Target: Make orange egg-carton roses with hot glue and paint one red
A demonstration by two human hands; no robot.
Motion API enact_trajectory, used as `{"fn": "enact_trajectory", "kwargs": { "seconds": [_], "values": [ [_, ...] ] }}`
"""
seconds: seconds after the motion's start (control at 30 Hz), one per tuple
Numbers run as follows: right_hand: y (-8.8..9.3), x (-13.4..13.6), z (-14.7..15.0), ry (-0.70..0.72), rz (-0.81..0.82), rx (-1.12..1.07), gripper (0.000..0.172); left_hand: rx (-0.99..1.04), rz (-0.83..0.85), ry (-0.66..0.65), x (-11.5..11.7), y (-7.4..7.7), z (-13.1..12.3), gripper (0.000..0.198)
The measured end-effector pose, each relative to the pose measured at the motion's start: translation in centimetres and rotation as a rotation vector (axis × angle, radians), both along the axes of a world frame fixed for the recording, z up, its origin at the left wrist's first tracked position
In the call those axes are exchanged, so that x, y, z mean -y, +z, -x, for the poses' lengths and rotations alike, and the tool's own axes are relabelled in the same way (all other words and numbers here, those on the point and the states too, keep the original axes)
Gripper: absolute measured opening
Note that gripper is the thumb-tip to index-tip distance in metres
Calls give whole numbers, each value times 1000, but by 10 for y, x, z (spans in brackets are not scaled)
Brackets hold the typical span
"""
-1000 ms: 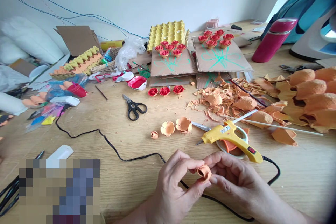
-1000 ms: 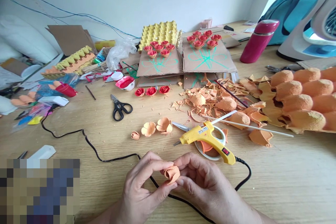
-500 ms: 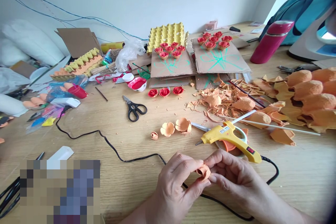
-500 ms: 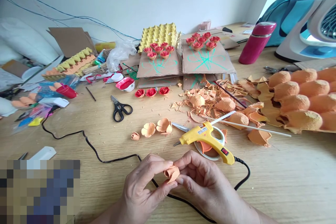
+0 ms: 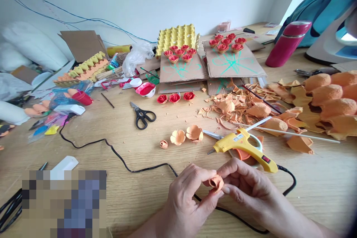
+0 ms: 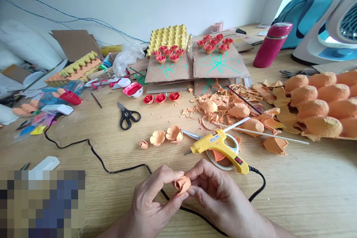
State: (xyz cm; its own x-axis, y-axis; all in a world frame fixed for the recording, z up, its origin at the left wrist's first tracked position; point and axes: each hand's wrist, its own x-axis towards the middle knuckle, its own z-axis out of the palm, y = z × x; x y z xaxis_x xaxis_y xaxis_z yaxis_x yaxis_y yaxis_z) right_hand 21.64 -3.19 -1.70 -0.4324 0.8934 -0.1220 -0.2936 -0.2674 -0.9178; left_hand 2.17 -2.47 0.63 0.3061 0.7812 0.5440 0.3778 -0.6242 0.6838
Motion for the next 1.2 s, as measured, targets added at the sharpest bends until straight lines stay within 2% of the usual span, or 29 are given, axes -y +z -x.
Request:
{"fn": "enact_trajectory", "kwargs": {
  "seconds": [0.27, 0.4, 0.63, 1.2],
  "values": [
    [-4, 1, -2, 19, -21, 63, 21, 20, 64, -22, 1, -1, 1, 15],
    [-1, 1, 0, 20, 24, 26, 25, 3, 125, -31, 1, 0, 2, 20],
    [-1, 2, 2, 54, 63, 9, 27, -27, 142, -29, 1, 7, -1, 22],
    [2, -3, 4, 64, 113, -130, 29, 3, 138, 47, 2, 0, -4, 17]
  ]
}}
